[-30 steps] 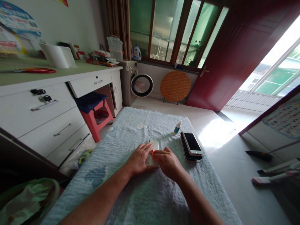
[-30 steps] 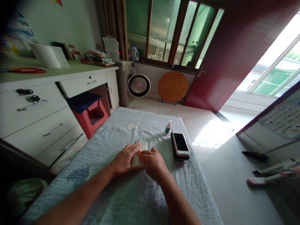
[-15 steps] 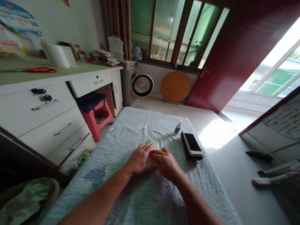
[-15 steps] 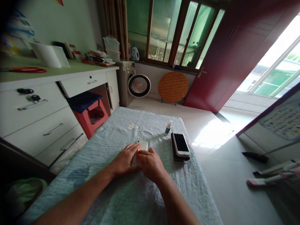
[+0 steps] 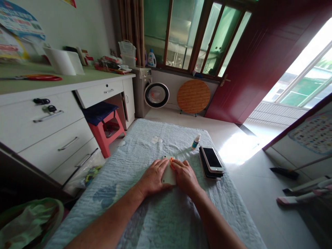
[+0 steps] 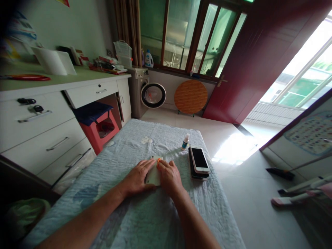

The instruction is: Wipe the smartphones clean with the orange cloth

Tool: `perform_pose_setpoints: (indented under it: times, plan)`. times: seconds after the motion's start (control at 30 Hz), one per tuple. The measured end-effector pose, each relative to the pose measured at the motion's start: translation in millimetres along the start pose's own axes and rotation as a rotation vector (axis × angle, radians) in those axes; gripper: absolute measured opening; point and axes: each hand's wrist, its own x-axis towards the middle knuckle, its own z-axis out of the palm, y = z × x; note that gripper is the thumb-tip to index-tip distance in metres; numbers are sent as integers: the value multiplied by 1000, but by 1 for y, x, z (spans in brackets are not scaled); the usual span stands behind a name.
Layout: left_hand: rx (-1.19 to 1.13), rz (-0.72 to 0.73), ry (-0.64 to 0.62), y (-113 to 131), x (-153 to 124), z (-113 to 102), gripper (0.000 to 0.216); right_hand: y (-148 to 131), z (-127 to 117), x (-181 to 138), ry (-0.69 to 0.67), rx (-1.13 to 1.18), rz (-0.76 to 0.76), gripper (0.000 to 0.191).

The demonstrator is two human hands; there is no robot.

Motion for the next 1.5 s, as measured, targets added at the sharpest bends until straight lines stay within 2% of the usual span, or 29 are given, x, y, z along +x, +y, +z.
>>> perform_pose_setpoints:
  times: [0.23,0.43,0.6,0.8,0.97,1.17,1.33,1.5]
  plan:
    - [29,-41,9,-4,-1,8,101,-4,-3,-2,-23,22,17,24]
    - [31,-54,10,1,-1,4,98,-9,-14,-7,-102,2,11,19]
    - [36,-50,10,4,-1,1,93,-13,-28,-3,-223,-46,-56,17]
    - [50,-66,41,1,-1,5,88,-27,-40,-13,-325,42,-146,22]
    - [50,-60,38,0,-1,5,89,-26,-38,-14,-314,51,-114,21]
    - [52,-32,-9,3,0,-1,97,-8,-25,10,-232,-36,-41,17]
    - [39,-39,-29,3,0,-2,100,6,-7,28,-109,-49,128,25]
    - [40,-33,-8,4,0,-1,99,3,-9,27,-116,-28,198,27]
